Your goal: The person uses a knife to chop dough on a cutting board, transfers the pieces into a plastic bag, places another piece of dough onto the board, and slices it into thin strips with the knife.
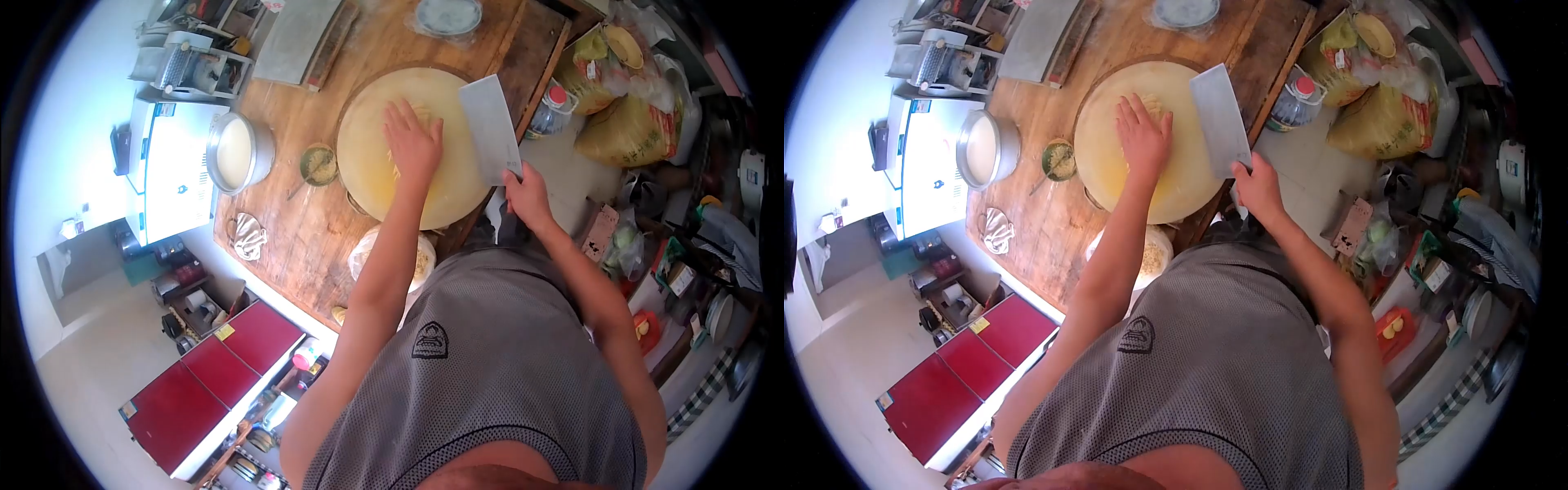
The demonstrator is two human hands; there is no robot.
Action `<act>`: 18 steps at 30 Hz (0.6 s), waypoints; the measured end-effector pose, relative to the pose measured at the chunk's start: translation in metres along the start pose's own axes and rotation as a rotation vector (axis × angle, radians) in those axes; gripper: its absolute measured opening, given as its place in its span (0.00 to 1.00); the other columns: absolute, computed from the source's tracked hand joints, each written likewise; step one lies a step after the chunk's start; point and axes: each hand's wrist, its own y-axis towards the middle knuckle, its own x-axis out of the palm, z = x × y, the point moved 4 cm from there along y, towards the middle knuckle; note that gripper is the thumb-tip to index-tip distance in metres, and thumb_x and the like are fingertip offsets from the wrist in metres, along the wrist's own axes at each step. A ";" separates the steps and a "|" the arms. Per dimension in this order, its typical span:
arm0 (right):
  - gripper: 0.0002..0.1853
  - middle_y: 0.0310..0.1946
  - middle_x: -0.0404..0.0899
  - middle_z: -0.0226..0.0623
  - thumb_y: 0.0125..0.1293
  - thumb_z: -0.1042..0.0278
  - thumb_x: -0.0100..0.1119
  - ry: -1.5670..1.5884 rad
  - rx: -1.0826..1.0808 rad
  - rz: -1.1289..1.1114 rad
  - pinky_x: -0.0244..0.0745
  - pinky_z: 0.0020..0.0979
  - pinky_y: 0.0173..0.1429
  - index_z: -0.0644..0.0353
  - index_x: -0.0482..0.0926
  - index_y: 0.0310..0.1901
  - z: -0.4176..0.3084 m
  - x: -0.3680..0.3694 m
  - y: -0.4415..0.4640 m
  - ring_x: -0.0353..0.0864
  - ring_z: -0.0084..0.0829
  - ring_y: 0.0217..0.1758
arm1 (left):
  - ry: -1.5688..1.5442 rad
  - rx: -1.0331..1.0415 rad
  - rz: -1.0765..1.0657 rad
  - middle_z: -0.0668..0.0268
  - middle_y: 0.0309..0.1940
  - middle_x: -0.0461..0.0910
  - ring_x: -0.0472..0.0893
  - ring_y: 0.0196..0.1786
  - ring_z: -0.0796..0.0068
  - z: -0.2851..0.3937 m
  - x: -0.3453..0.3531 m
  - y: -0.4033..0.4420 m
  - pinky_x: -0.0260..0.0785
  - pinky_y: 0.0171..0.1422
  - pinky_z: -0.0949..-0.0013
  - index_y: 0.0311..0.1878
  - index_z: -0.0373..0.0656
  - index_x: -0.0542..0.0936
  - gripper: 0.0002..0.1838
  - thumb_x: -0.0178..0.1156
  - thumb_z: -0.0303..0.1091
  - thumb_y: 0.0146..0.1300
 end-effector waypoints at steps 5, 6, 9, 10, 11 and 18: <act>0.13 0.27 0.81 0.48 0.74 0.62 0.59 -0.191 -0.033 0.049 0.77 0.45 0.34 0.66 0.75 0.43 -0.006 -0.001 0.015 0.83 0.43 0.25 | 0.096 0.080 0.013 0.37 0.80 0.53 0.53 0.82 0.37 -0.007 0.014 -0.010 0.47 0.85 0.47 0.79 0.26 0.56 0.47 0.59 0.55 0.72; 0.13 0.27 0.81 0.48 0.74 0.62 0.59 -0.195 -0.037 0.044 0.77 0.45 0.34 0.66 0.75 0.43 -0.004 -0.001 0.017 0.83 0.43 0.25 | 0.039 0.071 0.015 0.36 0.80 0.53 0.53 0.82 0.37 -0.006 0.010 -0.010 0.47 0.85 0.44 0.79 0.29 0.57 0.47 0.61 0.54 0.70; 0.15 0.35 0.83 0.57 0.73 0.59 0.59 -0.494 -0.252 0.154 0.76 0.53 0.45 0.66 0.74 0.42 -0.010 -0.004 0.021 0.84 0.60 0.40 | -0.030 0.057 -0.026 0.35 0.80 0.53 0.54 0.82 0.35 0.004 -0.010 -0.009 0.46 0.84 0.40 0.80 0.32 0.58 0.47 0.64 0.53 0.68; 0.15 0.38 0.83 0.58 0.72 0.59 0.59 -0.544 -0.233 0.139 0.75 0.56 0.48 0.66 0.74 0.41 -0.020 -0.004 0.020 0.82 0.62 0.45 | -0.044 0.049 -0.076 0.34 0.80 0.53 0.54 0.82 0.34 0.010 -0.017 -0.006 0.46 0.84 0.39 0.80 0.34 0.58 0.48 0.65 0.53 0.67; 0.15 0.40 0.83 0.59 0.72 0.59 0.59 -0.595 -0.208 0.120 0.74 0.58 0.51 0.65 0.74 0.41 -0.025 -0.003 0.017 0.80 0.65 0.49 | -0.045 0.057 -0.079 0.34 0.80 0.53 0.54 0.82 0.34 0.015 -0.022 -0.005 0.46 0.84 0.39 0.80 0.34 0.58 0.48 0.65 0.53 0.67; 0.14 0.37 0.83 0.59 0.73 0.60 0.58 -0.704 -0.232 0.089 0.76 0.59 0.48 0.66 0.73 0.43 -0.031 0.001 0.018 0.82 0.64 0.44 | 0.139 0.051 -0.064 0.37 0.80 0.54 0.56 0.81 0.35 -0.006 0.014 -0.005 0.48 0.83 0.40 0.82 0.36 0.55 0.47 0.63 0.52 0.68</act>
